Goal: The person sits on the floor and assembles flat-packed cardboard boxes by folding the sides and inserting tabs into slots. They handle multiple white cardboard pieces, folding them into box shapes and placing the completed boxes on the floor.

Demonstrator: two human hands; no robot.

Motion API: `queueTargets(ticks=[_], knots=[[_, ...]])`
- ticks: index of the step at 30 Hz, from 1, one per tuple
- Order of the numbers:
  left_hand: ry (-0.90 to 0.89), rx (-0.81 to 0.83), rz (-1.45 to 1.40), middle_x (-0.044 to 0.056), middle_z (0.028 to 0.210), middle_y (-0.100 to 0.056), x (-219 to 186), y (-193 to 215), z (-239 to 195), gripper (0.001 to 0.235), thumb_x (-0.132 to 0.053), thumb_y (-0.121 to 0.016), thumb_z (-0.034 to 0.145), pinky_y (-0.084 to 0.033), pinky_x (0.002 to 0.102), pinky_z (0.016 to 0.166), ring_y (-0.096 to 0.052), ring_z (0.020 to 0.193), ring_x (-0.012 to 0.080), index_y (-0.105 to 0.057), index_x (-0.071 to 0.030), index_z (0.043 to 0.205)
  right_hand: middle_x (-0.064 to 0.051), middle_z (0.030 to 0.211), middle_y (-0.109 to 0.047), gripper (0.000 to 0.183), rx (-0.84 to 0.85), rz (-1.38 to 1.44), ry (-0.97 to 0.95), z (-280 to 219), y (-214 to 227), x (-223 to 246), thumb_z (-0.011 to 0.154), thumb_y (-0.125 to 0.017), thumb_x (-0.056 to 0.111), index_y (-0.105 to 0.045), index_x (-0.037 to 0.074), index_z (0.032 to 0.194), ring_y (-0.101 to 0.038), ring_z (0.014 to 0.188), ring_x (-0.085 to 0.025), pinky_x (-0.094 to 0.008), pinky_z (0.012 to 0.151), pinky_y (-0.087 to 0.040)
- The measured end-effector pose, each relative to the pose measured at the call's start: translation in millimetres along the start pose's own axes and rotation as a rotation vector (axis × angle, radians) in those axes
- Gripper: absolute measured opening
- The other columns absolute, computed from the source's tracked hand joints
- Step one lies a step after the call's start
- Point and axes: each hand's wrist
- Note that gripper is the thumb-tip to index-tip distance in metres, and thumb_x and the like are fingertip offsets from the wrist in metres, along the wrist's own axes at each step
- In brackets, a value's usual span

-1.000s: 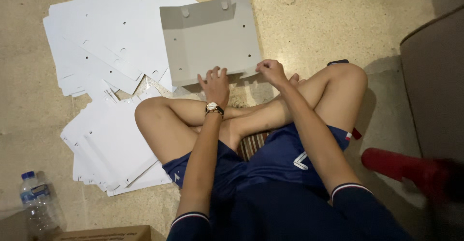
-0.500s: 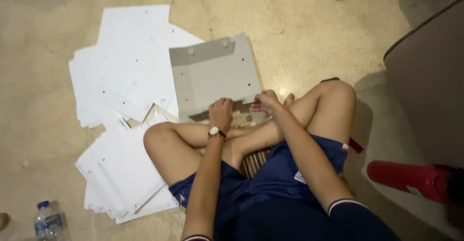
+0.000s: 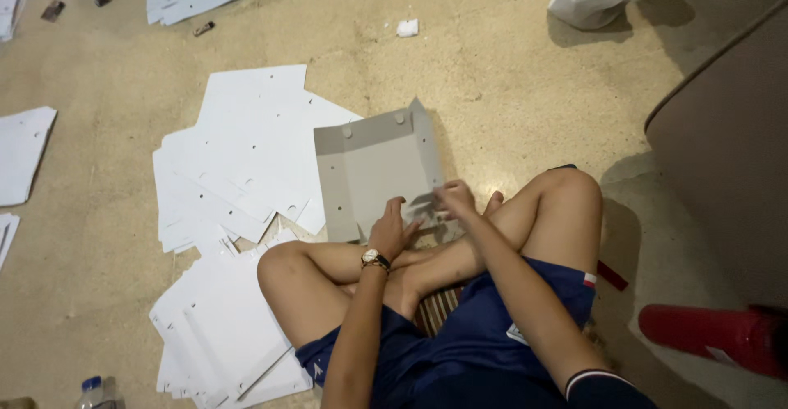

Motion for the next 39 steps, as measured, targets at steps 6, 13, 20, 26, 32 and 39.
queueTargets(ticks=[6,13,20,26,32,39], knots=[[-0.005,-0.02,0.156,0.001,0.117,-0.05,15,-21,20,0.036,-0.046,-0.044,0.088,-0.052,0.045,0.077,-0.059,0.098,0.0306,-0.052,-0.023,0.114,-0.019,0.114,-0.056,0.05,0.17,-0.337,0.21,2,-11,-10,0.071,-0.071,0.033,-0.055,0.004,0.11,-0.053,0.109,-0.036,-0.045,0.085,-0.048],[0.005,-0.152,0.215,-0.001,0.08,-0.064,44,-46,32,0.015,-0.035,-0.048,0.086,-0.054,0.039,0.065,-0.066,0.076,0.0259,-0.059,-0.025,0.091,-0.029,0.125,-0.043,0.067,0.314,-0.392,0.183,-5,-10,-8,0.077,-0.069,0.031,-0.037,0.004,0.13,-0.046,0.116,-0.04,-0.051,0.092,-0.043],[0.114,-0.468,-0.267,0.018,0.084,-0.067,20,-27,42,0.024,-0.03,-0.054,0.087,-0.051,0.046,0.074,-0.064,0.085,0.0366,-0.056,-0.013,0.104,-0.028,0.106,-0.054,0.061,0.401,-0.122,-0.035,-3,-11,-9,0.081,-0.066,0.028,-0.042,-0.011,0.121,-0.059,0.095,-0.036,-0.044,0.078,-0.051],[0.051,-0.571,-0.507,0.025,0.087,-0.064,1,-6,50,0.025,-0.021,-0.06,0.085,-0.05,0.047,0.074,-0.061,0.087,0.04,-0.058,-0.008,0.106,-0.016,0.094,-0.063,0.041,0.157,0.227,-0.038,26,-25,-43,0.077,-0.07,0.012,-0.055,0.001,0.113,-0.065,0.082,-0.026,-0.039,0.071,-0.054],[0.049,-0.493,-0.804,0.019,0.093,-0.066,-5,4,48,0.028,-0.014,-0.058,0.086,-0.051,0.042,0.074,-0.063,0.089,0.0312,-0.058,-0.007,0.113,-0.011,0.09,-0.061,0.022,-0.039,0.403,-0.037,0,-48,-42,0.083,-0.06,0.013,-0.057,0.002,0.102,-0.061,0.076,-0.021,-0.033,0.064,-0.053],[-0.177,-0.718,-0.435,0.009,0.091,-0.064,8,0,38,0.024,-0.01,-0.062,0.083,-0.053,0.033,0.069,-0.063,0.081,0.0264,-0.065,-0.01,0.107,-0.006,0.085,-0.05,0.024,-0.057,0.591,0.071,-10,-52,-31,0.083,-0.059,0.013,-0.057,-0.001,0.102,-0.059,0.073,-0.017,-0.026,0.053,-0.055]])
Point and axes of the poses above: each hand's wrist, its own z-axis towards the middle knuckle, its own y-axis out of the back of the hand, x = y × z
